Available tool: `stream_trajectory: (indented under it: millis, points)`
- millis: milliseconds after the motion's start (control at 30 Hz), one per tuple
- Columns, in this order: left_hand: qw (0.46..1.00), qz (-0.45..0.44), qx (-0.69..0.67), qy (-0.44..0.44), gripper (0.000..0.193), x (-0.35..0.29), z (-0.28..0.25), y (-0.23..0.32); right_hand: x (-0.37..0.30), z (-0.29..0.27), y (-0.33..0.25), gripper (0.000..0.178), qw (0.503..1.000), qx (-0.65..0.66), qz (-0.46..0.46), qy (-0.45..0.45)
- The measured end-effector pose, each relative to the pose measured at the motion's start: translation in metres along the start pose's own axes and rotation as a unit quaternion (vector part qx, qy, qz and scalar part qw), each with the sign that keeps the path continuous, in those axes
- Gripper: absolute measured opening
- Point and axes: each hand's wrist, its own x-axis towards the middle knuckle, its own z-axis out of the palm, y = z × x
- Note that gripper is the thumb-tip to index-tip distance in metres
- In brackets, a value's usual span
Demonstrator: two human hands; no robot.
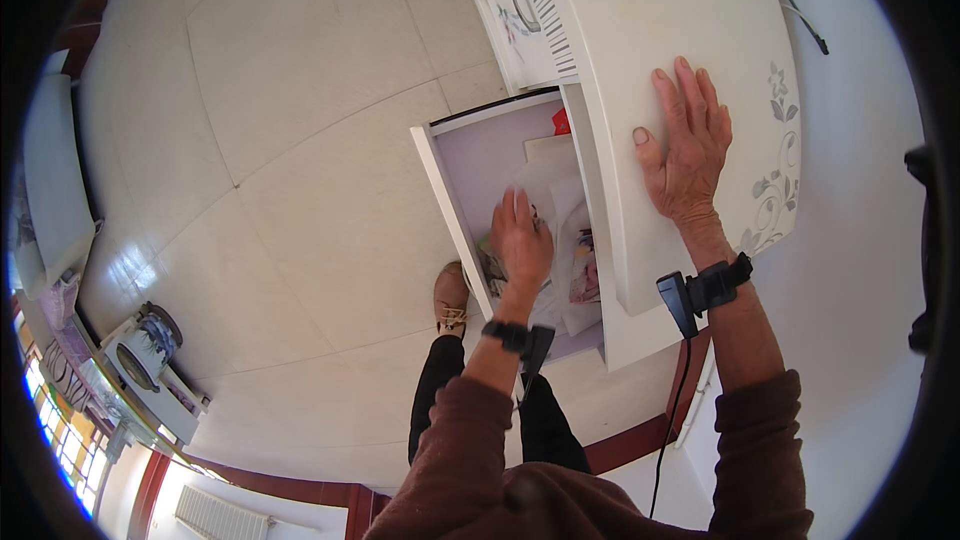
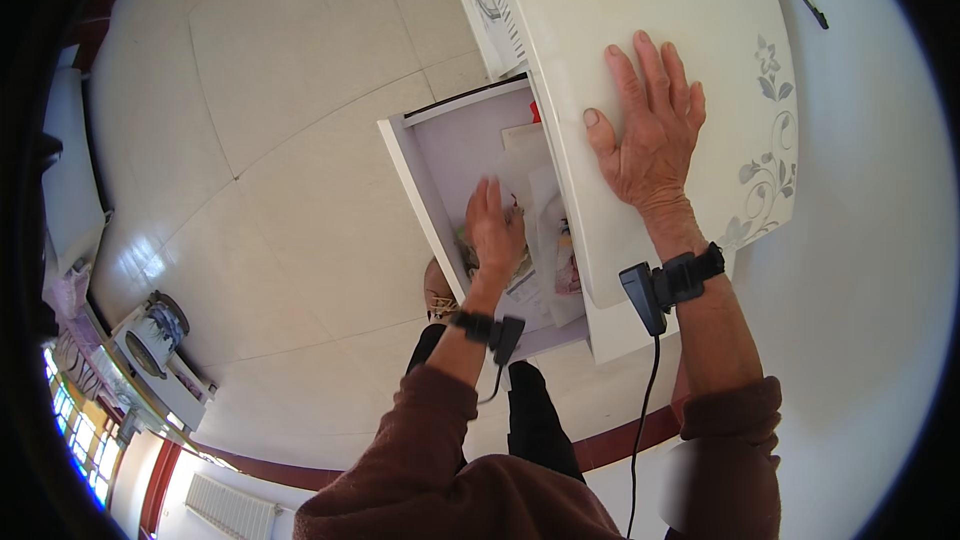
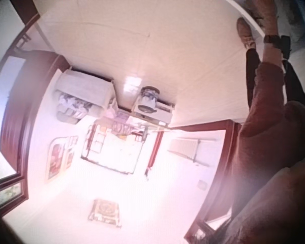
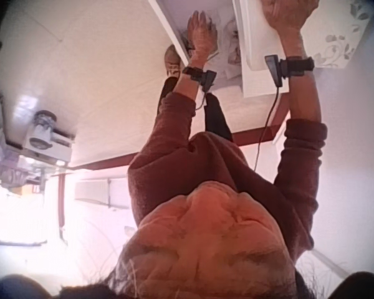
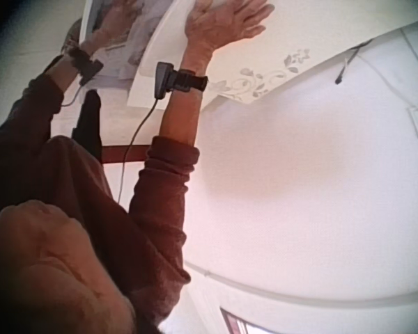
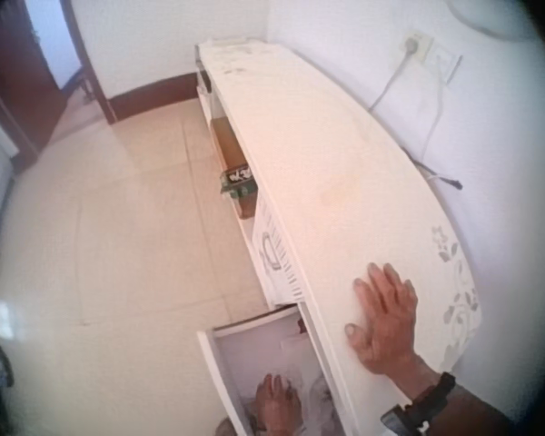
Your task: The person wipes a reddish-brown door frame and a white cabinet with a cloth. They move a red plastic bowl, open and close drawers, and wipe the cabinet top, sides, and interior surfaces.
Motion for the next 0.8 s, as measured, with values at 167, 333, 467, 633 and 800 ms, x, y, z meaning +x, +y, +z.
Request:
stream_trajectory:
  millis: [167,333,467,633,800]
  points:
    - [0.922,-0.028,0.334,-0.193,0.056,-0.067,-0.005,-0.004,0.000,0.000,0.000,0.057,1.000,0.005,0.008,0.001]
    - [0.982,-0.020,0.177,-0.059,0.017,-0.017,0.010,-0.044,0.000,0.000,0.001,0.055,1.000,0.013,-0.002,0.014]
    - [0.989,0.001,0.140,0.054,0.020,0.060,0.004,-0.037,0.001,0.001,0.002,0.055,0.999,0.016,-0.011,0.027]
    - [0.962,0.037,0.257,0.090,0.041,0.120,-0.013,-0.023,-0.002,0.003,0.003,0.054,0.999,0.014,-0.009,0.027]
    - [0.946,0.097,0.310,-0.012,0.057,0.026,-0.003,-0.042,-0.002,0.004,0.003,0.054,1.000,0.011,-0.003,0.021]
